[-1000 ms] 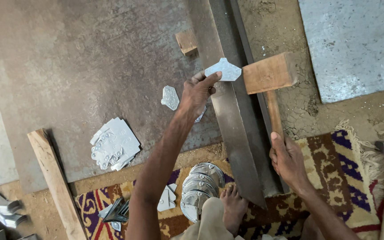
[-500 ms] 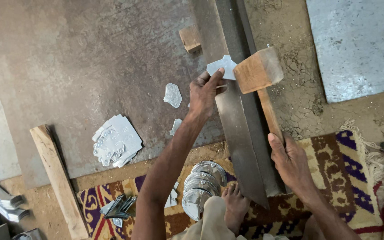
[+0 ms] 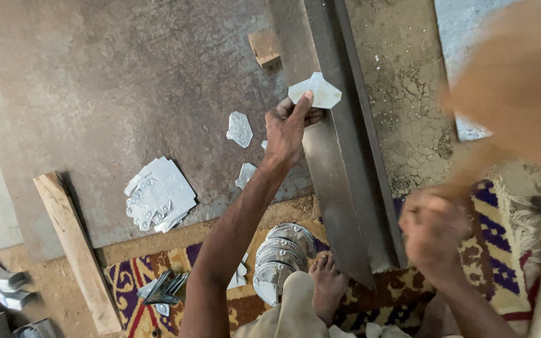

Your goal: The person sits on the floor and shapes small embossed aluminum pieces by hammering them with a wooden mallet over a steel channel, repositioning and flipping each piece between strikes, then sets finished pieces aside and picks up the next one. At one point the person handles a small dark tool before resuming hammering.

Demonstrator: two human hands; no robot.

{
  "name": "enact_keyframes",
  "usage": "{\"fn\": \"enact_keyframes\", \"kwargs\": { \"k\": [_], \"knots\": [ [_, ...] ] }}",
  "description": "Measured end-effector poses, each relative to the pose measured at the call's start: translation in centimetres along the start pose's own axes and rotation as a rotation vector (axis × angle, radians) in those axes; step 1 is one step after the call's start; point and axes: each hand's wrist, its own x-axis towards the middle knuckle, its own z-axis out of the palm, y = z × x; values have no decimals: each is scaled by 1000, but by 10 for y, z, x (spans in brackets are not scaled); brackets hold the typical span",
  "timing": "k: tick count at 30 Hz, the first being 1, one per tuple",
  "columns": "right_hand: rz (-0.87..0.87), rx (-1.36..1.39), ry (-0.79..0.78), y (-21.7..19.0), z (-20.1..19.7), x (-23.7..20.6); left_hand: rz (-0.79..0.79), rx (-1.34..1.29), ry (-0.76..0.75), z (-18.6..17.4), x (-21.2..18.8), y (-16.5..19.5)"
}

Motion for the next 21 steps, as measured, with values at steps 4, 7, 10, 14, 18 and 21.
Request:
{"fn": "enact_keyframes", "kwargs": {
  "k": [4,7,10,14,18,21],
  "knots": [
    [519,-179,-49,-6,-1,5,44,3,2,1,0,1],
    [378,7,130,-22,-10,8,93,-51,-12,0,1,0],
    [94,224,219,-15,-6,11,23,-56,-9,0,0,-3],
    [374,-467,-288,16,-3,18,-11,-63,-2,-1,1,-4],
    [499,176,225,28,-17,19,-44,-15,16,-2,3,-2],
    [278,416,246,21,-19,23,-31,-37,-6,-2,5,-2]
  ]
}}
